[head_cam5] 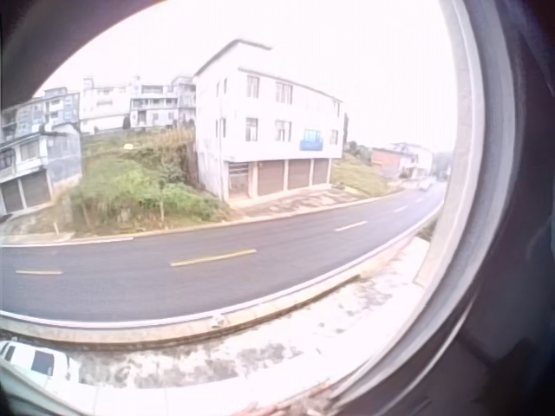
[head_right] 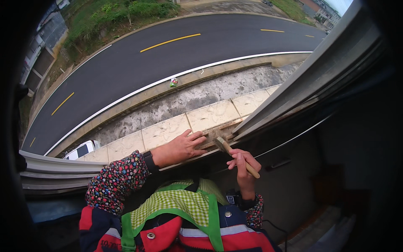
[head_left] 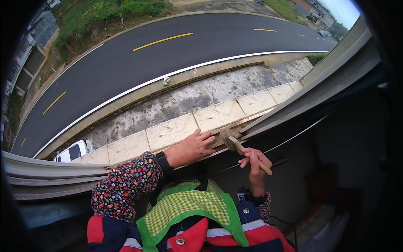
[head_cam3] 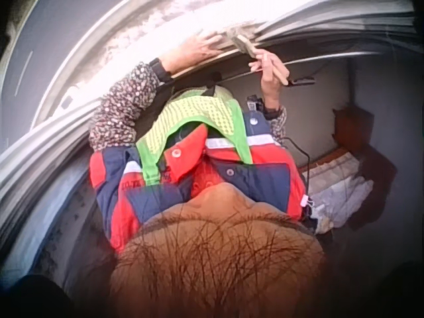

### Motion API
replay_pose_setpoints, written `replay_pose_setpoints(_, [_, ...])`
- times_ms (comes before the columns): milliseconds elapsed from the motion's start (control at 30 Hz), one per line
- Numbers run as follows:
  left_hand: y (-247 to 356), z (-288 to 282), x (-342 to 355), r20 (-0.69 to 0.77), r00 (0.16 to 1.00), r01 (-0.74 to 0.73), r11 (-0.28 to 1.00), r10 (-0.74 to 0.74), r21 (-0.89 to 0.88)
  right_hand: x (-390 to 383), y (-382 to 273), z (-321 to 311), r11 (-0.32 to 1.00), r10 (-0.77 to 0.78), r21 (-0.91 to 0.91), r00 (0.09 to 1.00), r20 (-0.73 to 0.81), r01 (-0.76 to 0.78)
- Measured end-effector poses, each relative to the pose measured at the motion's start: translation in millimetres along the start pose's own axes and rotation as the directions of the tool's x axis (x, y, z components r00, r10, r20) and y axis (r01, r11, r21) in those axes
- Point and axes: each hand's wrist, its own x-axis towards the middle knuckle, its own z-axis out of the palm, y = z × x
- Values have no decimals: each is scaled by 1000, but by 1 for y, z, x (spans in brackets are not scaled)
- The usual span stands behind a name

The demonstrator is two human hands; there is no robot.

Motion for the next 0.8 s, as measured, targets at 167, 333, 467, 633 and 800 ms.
replay_pose_setpoints(167, [9,-6,-7,-8,999,37,996,-38,-78,8,5,-6,999,15,39,999,36,-16])
replay_pose_setpoints(333, [17,-13,-17,141,982,153,964,-124,-217,16,7,-13,994,6,107,995,95,-16])
replay_pose_setpoints(467, [18,-13,-15,102,989,116,985,-103,-129,21,10,-20,993,14,115,990,139,-30])
replay_pose_setpoints(633, [16,-14,-7,41,999,-19,999,17,51,22,10,-22,993,1,114,987,163,-20])
replay_pose_setpoints(800, [12,-16,-1,14,993,-116,993,116,25,9,5,-18,997,-14,76,993,118,5])
